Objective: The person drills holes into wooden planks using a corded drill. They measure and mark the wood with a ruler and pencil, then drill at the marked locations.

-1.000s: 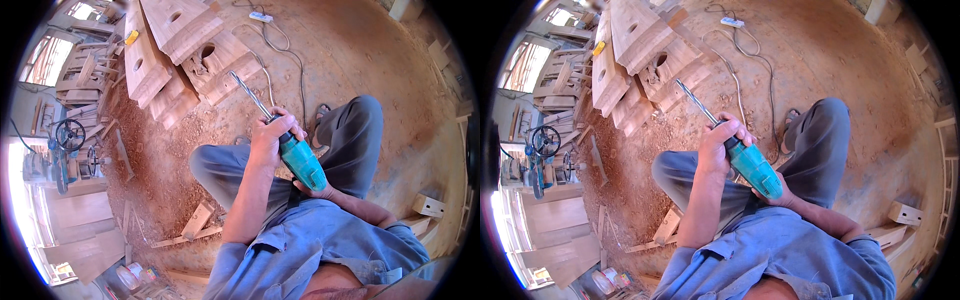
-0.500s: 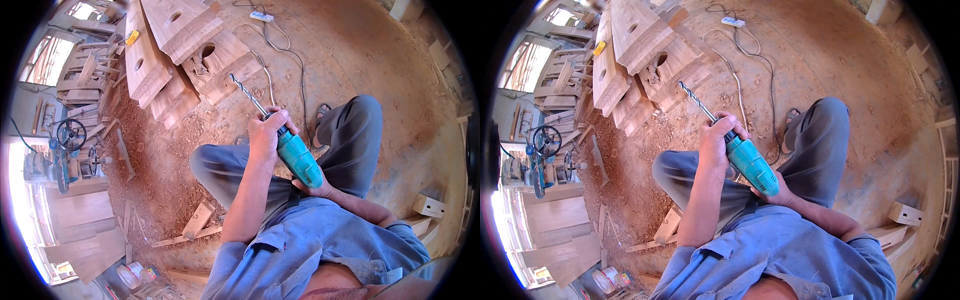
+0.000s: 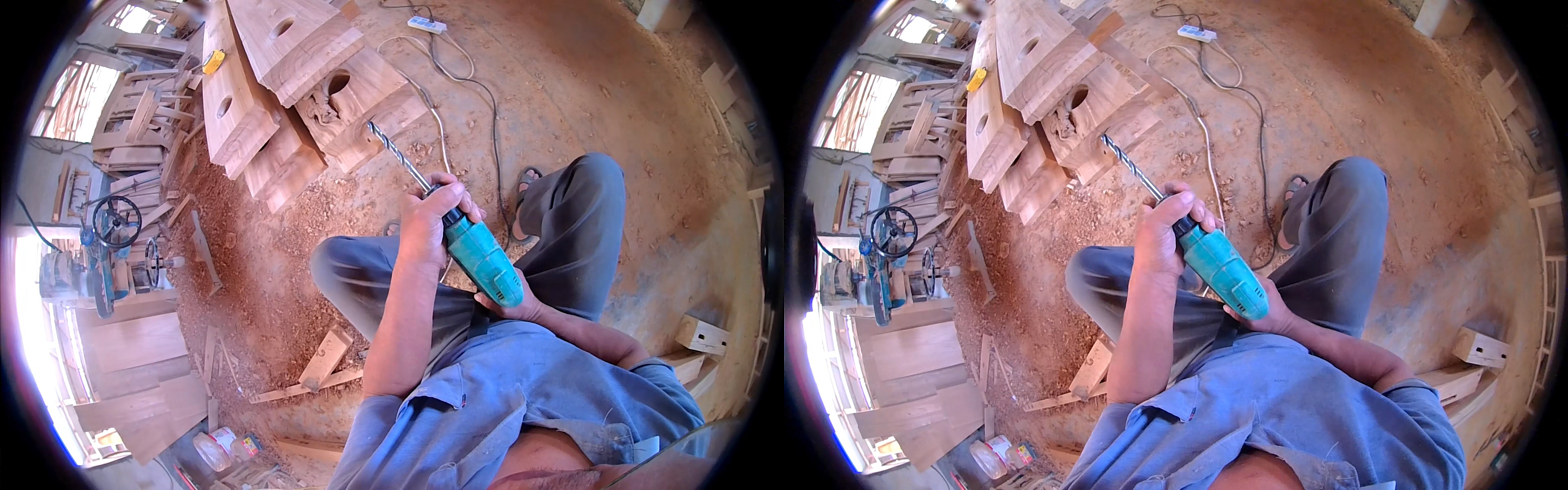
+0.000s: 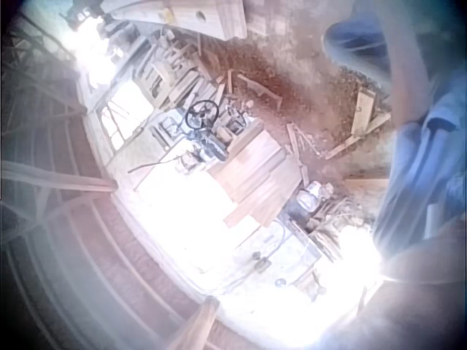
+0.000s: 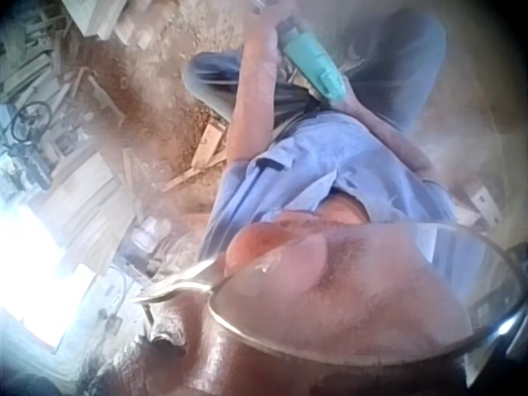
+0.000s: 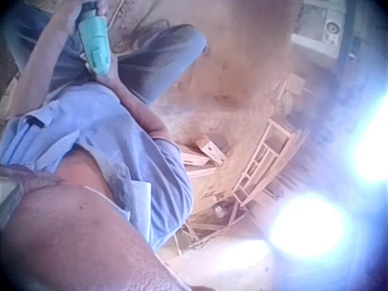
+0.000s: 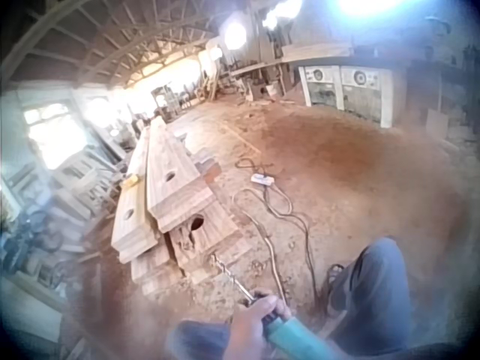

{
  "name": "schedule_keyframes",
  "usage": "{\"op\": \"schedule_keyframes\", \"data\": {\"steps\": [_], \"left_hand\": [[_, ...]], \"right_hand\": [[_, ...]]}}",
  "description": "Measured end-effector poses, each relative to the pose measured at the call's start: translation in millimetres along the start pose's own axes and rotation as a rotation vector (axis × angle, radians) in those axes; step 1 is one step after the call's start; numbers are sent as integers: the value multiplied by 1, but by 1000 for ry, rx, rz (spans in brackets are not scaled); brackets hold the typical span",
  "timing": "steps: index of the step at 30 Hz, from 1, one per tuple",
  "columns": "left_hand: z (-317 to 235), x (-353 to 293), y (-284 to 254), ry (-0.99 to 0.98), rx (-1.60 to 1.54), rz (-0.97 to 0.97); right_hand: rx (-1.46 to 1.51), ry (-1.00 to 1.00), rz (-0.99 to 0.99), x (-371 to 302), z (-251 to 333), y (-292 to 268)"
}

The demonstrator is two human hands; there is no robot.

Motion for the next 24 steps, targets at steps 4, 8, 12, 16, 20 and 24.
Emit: {"op": "schedule_keyframes", "data": {"steps": [4, 8, 12, 16, 20, 24], "left_hand": [[0, 0, 0, -27, -47, 69], [2, 2, -1, -49, -72, 141], [3, 3, -4, -74, -100, 222], [2, 6, -3, -74, -123, 372], [0, 6, -3, -75, -177, 507], [0, 8, -3, -70, -208, 564]], "right_hand": [[-16, -27, 14, 1, 6, 1], [-30, -18, 21, 2, 8, 4], [42, -84, -11, 7, 14, 7], [160, -129, -79, 13, 29, 11], [57, -101, -50, 12, 20, 16], [196, -82, -54, 11, 17, 22]]}}
Point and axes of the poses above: each hand's wrist, its own x-axis towards the middle knuckle, its own y-axis out of the palm, z = x × y, the point moved 8 cm from there along x, towards the middle knuckle, and after that the axes turned 5 degrees about z, right-handed, at the moved point
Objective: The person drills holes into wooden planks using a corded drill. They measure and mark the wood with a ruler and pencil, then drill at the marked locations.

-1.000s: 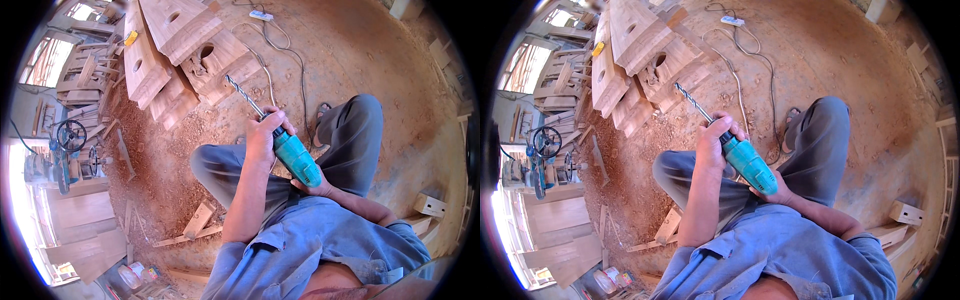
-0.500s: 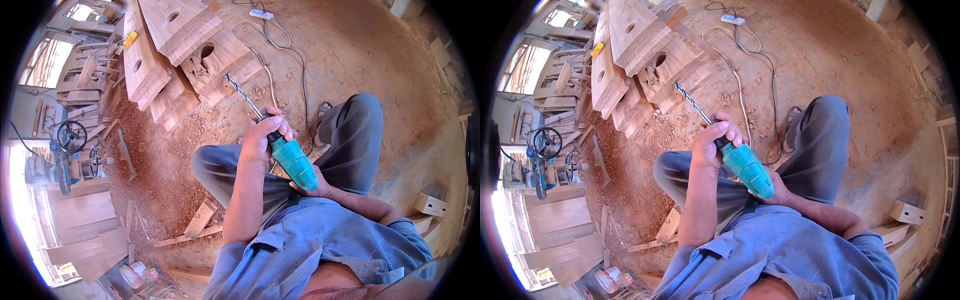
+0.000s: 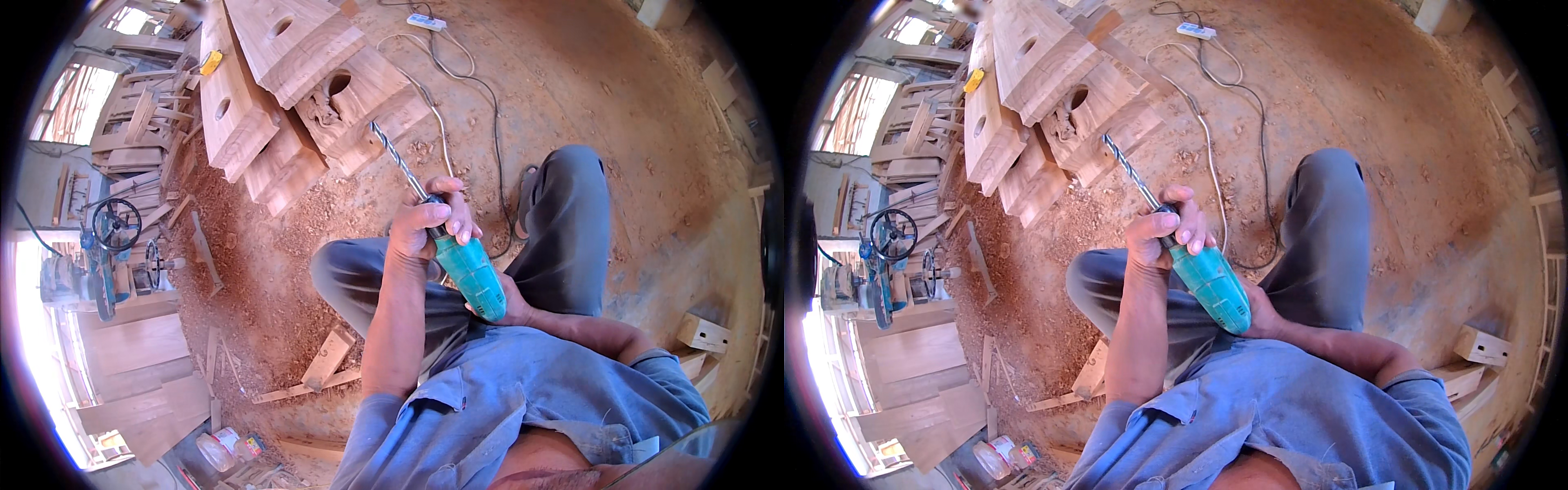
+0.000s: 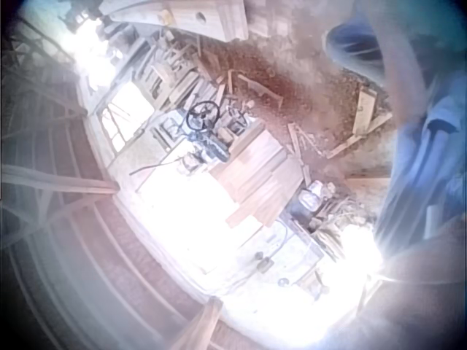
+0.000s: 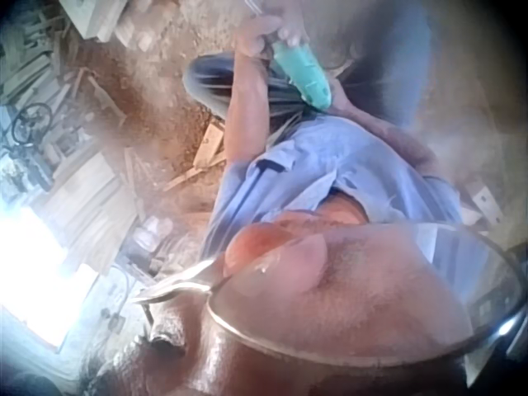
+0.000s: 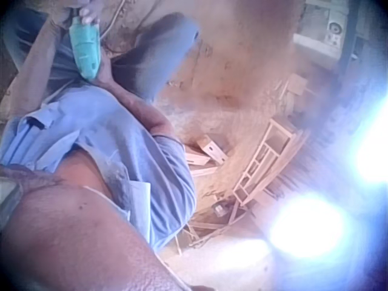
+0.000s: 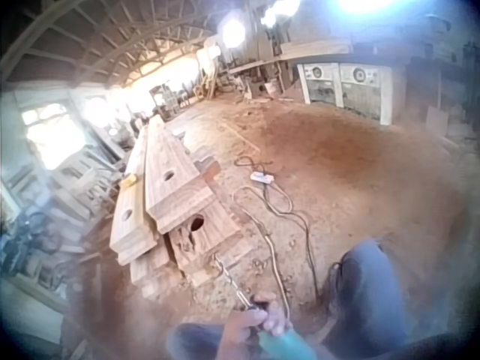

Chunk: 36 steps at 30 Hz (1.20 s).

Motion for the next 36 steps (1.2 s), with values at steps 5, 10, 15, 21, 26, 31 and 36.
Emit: {"op": "schedule_keyframes", "data": {"steps": [5, 10, 15, 21, 26, 31, 36], "left_hand": [[4, 0, 1, 22, -2, 1], [7, -3, 6, 30, -14, -140], [20, -42, 20, 65, 315, -520], [37, -48, 29, 25, 329, -571], [36, -46, 34, 37, 339, -610], [35, -45, 40, 36, 335, -633], [35, -42, 50, 46, 267, -631]], "right_hand": [[-65, -1, -4, -4, 14, -7], [-191, -88, -30, -9, 27, -12], [-250, -133, -32, -16, 27, -20], [-147, -103, -80, -19, 41, -21], [-154, 12, 36, -26, 32, -24], [-140, 1, 34, -26, 42, -23], [-234, -75, -9, -31, 63, -29]]}}
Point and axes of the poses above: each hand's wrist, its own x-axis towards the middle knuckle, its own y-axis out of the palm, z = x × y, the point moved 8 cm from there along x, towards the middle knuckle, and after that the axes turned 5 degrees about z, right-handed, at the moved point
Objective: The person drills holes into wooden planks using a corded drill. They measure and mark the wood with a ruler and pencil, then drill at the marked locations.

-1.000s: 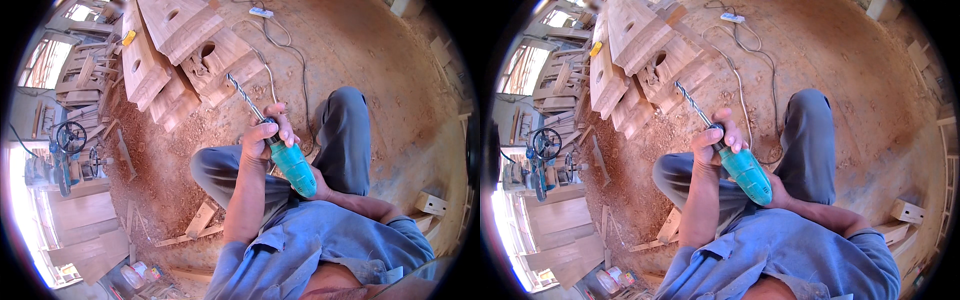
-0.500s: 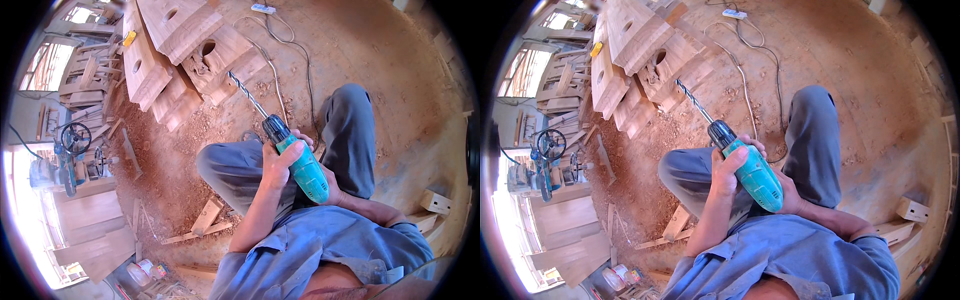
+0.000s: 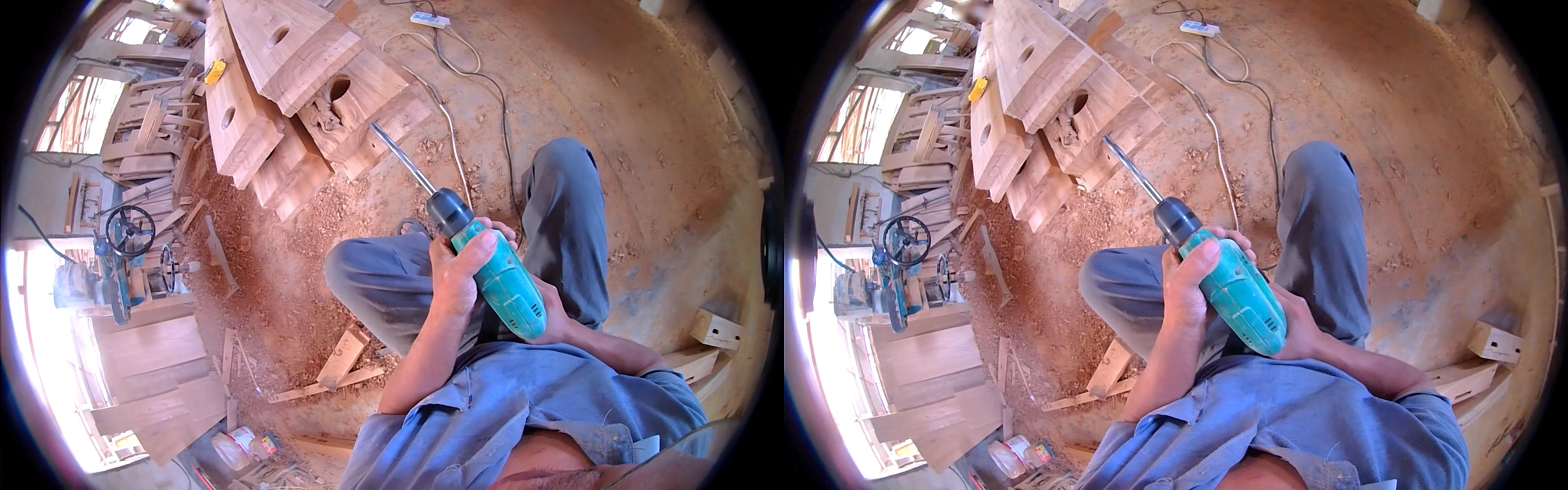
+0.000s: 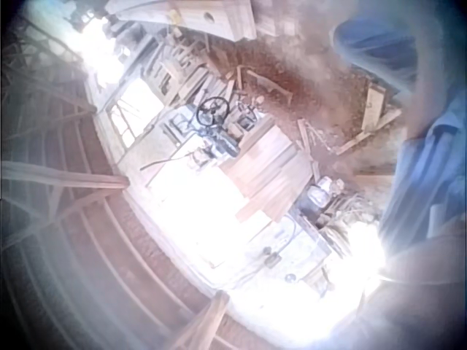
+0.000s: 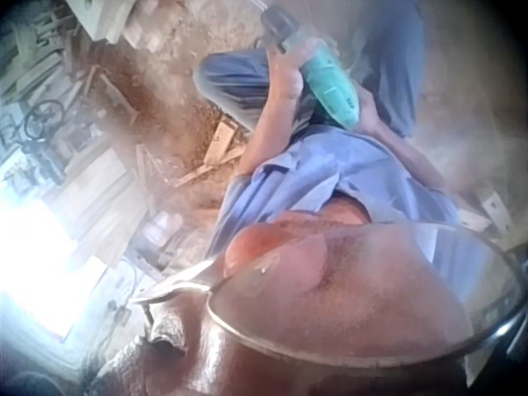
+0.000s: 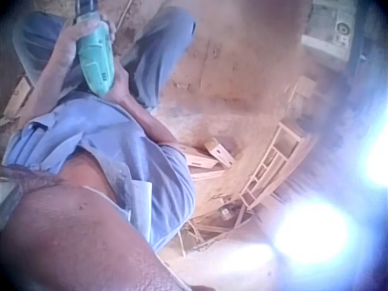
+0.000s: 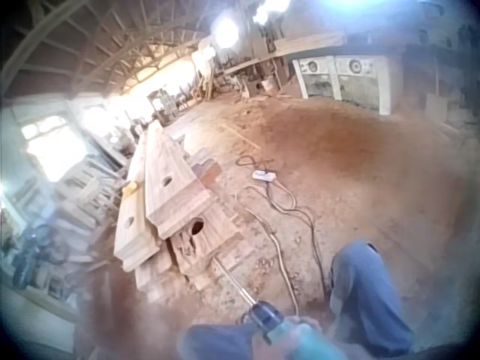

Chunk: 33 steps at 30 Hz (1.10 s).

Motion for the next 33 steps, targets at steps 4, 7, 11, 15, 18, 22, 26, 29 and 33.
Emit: {"op": "schedule_keyframes", "data": {"steps": [4, 7, 11, 15, 18, 22, 26, 29, 33], "left_hand": [[1, -3, 7, 2, -31, 6], [8, -6, 9, -13, -51, -8], [12, -6, 20, -35, -200, 55], [-2, 12, 31, -68, -289, 146], [-4, 18, 33, -42, -256, 120], [-2, 18, 28, -54, -212, 82], [-2, 23, 21, -33, -143, 17], [-5, 22, 20, -9, -118, -13], [-7, 25, 21, -1, -74, -15]], "right_hand": [[-28, 29, -48, -6, 12, -10], [35, 58, -93, -11, 7, -15], [21, 89, -60, -20, 9, -20], [38, 238, -23, -35, -11, -17], [84, 232, -59, -33, -8, -18], [48, 187, 0, -29, -9, -19], [101, 175, -8, -26, -19, -16], [81, 173, -12, -26, -25, -16], [102, 192, -35, -23, -26, -17]]}}
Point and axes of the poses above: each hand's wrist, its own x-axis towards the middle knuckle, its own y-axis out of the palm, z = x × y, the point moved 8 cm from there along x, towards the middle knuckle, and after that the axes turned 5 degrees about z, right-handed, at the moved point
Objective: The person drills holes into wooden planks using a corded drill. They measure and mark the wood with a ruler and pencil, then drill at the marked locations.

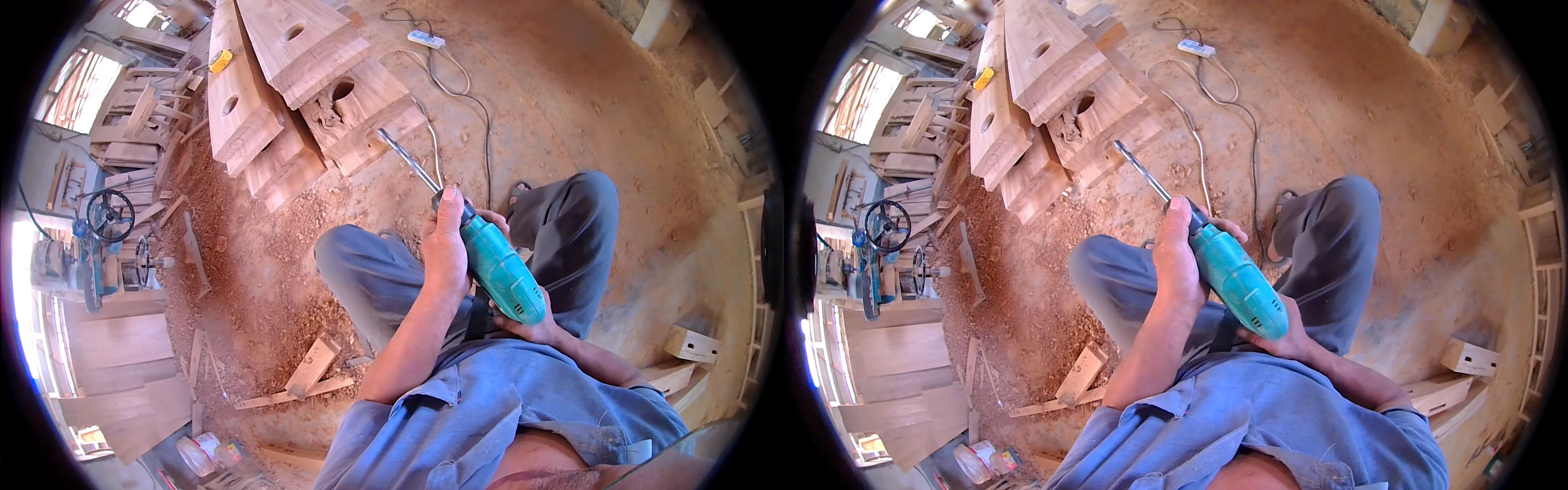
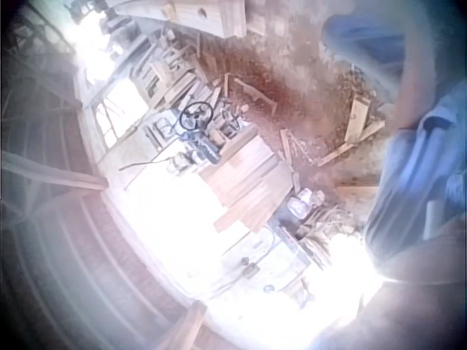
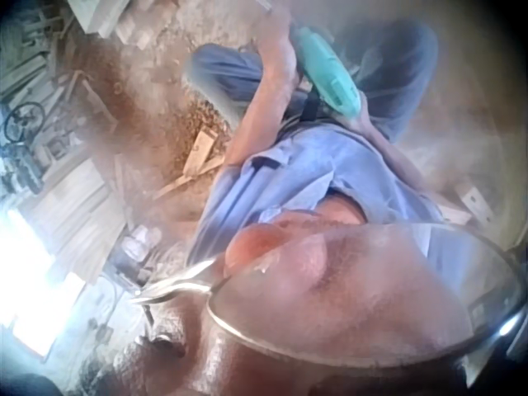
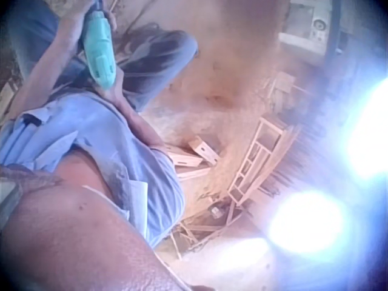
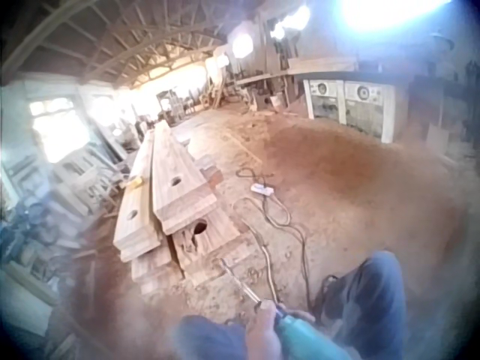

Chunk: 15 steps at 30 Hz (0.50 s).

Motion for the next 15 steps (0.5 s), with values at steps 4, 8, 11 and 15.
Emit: {"op": "schedule_keyframes", "data": {"steps": [4, 8, 11, 15], "left_hand": [[-6, 0, 2, 47, 70, -25], [-8, 1, -1, 70, 115, -54], [-8, 2, -3, 79, 132, -65], [-9, 3, -6, 84, 171, -65]], "right_hand": [[34, -3, -30, 4, -4, 0], [42, -21, -42, 9, -2, 4], [45, -41, -45, 11, -3, 4], [30, -61, -33, 14, -3, 6]]}}
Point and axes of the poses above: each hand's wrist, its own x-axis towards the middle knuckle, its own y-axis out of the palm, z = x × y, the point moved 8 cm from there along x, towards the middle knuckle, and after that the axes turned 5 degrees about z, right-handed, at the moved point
